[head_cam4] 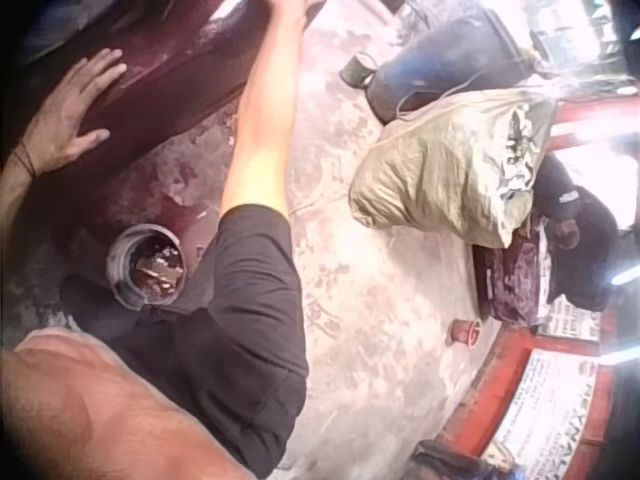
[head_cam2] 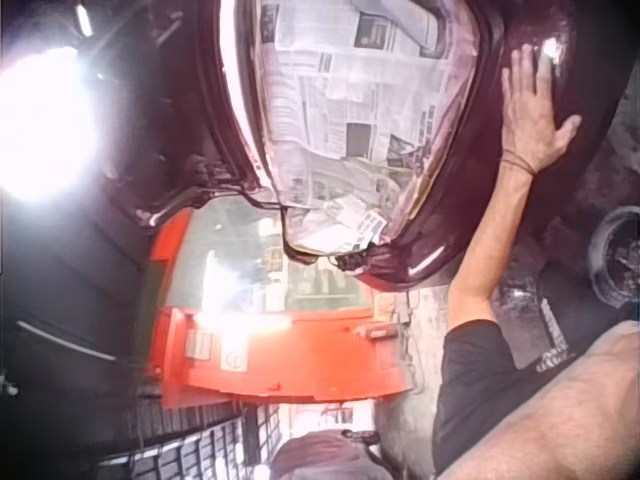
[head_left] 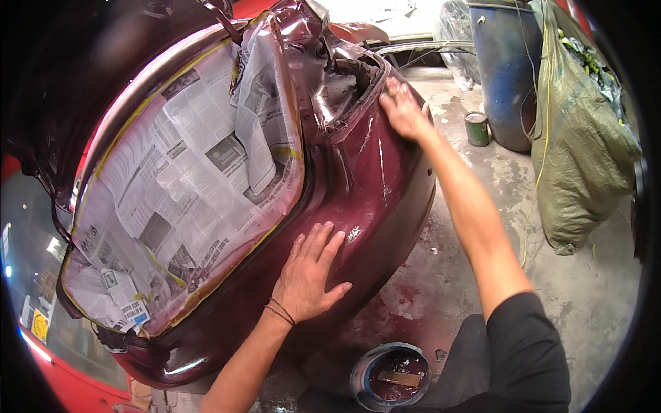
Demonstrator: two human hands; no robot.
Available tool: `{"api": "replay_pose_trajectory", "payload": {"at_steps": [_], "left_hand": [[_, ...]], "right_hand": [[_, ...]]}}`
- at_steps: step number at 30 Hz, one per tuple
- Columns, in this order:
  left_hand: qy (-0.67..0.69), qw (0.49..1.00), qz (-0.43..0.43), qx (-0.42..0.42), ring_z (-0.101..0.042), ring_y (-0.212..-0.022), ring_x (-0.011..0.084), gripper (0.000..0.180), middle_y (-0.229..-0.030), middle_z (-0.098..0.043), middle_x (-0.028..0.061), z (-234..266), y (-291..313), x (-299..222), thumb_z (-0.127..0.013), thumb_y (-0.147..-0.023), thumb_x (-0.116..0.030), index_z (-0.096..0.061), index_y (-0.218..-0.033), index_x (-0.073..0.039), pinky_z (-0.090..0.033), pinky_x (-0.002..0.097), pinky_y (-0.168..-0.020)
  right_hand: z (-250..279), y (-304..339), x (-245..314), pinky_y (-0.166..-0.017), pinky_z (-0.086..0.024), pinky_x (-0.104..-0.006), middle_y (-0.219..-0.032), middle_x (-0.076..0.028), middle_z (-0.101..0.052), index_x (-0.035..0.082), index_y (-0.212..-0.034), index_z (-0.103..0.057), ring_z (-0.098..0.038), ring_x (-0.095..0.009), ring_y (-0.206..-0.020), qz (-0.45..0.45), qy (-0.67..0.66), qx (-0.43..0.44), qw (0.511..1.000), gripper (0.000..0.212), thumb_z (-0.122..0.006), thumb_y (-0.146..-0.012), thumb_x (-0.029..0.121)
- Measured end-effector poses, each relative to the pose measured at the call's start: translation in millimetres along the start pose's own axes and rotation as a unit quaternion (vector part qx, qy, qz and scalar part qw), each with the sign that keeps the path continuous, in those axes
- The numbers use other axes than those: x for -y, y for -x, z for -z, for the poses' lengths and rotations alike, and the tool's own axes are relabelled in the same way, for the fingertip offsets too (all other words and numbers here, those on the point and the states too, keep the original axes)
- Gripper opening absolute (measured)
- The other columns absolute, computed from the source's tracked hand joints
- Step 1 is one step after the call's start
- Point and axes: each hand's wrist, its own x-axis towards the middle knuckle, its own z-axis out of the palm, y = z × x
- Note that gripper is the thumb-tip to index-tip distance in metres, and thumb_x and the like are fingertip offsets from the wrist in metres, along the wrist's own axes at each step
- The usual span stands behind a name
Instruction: The person sits on the floor and uses a sanding block to rub the surface of a maroon car bumper. They repeatedly dip the block into a bucket of liquid and continue sanding the bumper's surface.
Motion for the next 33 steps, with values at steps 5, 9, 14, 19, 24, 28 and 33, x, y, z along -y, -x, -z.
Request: {"api": "replay_pose_trajectory", "payload": {"at_steps": [5,9,14,19,24,28,33], "left_hand": [[-0.008,1.0,0.01,0.004,-0.037,-0.165,0.0427,0.101,-0.176,-0.041,0.0235,2,-3,-4,-0.092,-0.088,-0.039,-0.042,-0.17,-0.008,-0.031,0.0594,-0.135],[-0.016,1.0,0.01,0.004,-0.036,-0.166,0.0432,0.103,-0.177,-0.039,0.0236,2,-2,-5,-0.091,-0.088,-0.04,-0.04,-0.171,-0.008,-0.03,0.0601,-0.135],[-0.01,1.0,0.012,0.021,-0.034,-0.167,0.045,0.104,-0.179,-0.036,0.0234,3,-3,-3,-0.091,-0.088,-0.04,-0.039,-0.172,-0.008,-0.028,0.0605,-0.136],[-0.009,1.0,0.016,0.017,-0.034,-0.167,0.0443,0.103,-0.179,-0.037,0.0221,4,-4,-4,-0.091,-0.088,-0.04,-0.041,-0.172,-0.008,-0.028,0.0601,-0.136],[-0.018,1.0,0.015,0.009,-0.035,-0.167,0.0431,0.102,-0.179,-0.039,0.0209,3,-4,-6,-0.092,-0.087,-0.039,-0.043,-0.171,-0.008,-0.029,0.0585,-0.136],[-0.019,1.0,0.018,0.008,-0.035,-0.166,0.0433,0.102,-0.179,-0.039,0.021,1,-3,-6,-0.092,-0.087,-0.04,-0.043,-0.171,-0.008,-0.029,0.0589,-0.136],[-0.017,1.0,0.01,0.002,-0.036,-0.166,0.0441,0.102,-0.179,-0.038,0.0215,-1,-2,-2,-0.091,-0.088,-0.04,-0.042,-0.172,-0.009,-0.03,0.0601,-0.135]], "right_hand": [[8,14,26,-0.135,-0.013,-0.0754,-0.19,-0.005,-0.02,0.018,-0.18,-0.027,-0.019,-0.031,-0.174,-0.041,0.037,-0.026,0.998,0.07,-0.032,-0.12,0.053],[-3,163,47,-0.134,-0.008,-0.0757,-0.185,-0.006,-0.032,0.02,-0.178,-0.035,-0.022,-0.035,-0.173,0.193,0.043,-0.002,0.98,0.062,-0.044,-0.119,0.04],[-6,113,-8,-0.136,-0.006,-0.0726,-0.185,-0.005,-0.035,0.023,-0.177,-0.038,-0.024,-0.032,-0.173,0.224,-0.013,-0.059,0.973,0.061,-0.046,-0.119,0.04],[6,6,-20,-0.134,-0.009,-0.0785,-0.19,0.003,-0.017,0.025,-0.182,-0.021,-0.014,-0.03,-0.175,-0.049,0.004,-0.003,0.999,0.071,-0.028,-0.119,0.058],[-4,155,35,-0.134,-0.014,-0.0769,-0.187,-0.005,-0.028,0.019,-0.178,-0.034,-0.019,-0.037,-0.174,0.04,-0.038,-0.078,0.995,0.067,-0.042,-0.119,0.048],[-18,174,-2,-0.135,-0.011,-0.0746,-0.188,-0.001,-0.026,0.03,-0.18,-0.029,-0.016,-0.034,-0.175,0.096,-0.031,-0.073,0.992,0.065,-0.042,-0.12,0.049],[-11,8,-76,-0.141,-0.013,-0.0464,-0.185,-0.021,-0.027,0.003,-0.177,-0.029,-0.021,-0.034,-0.173,-0.041,-0.135,-0.039,0.989,0.073,-0.031,-0.12,0.048]]}}
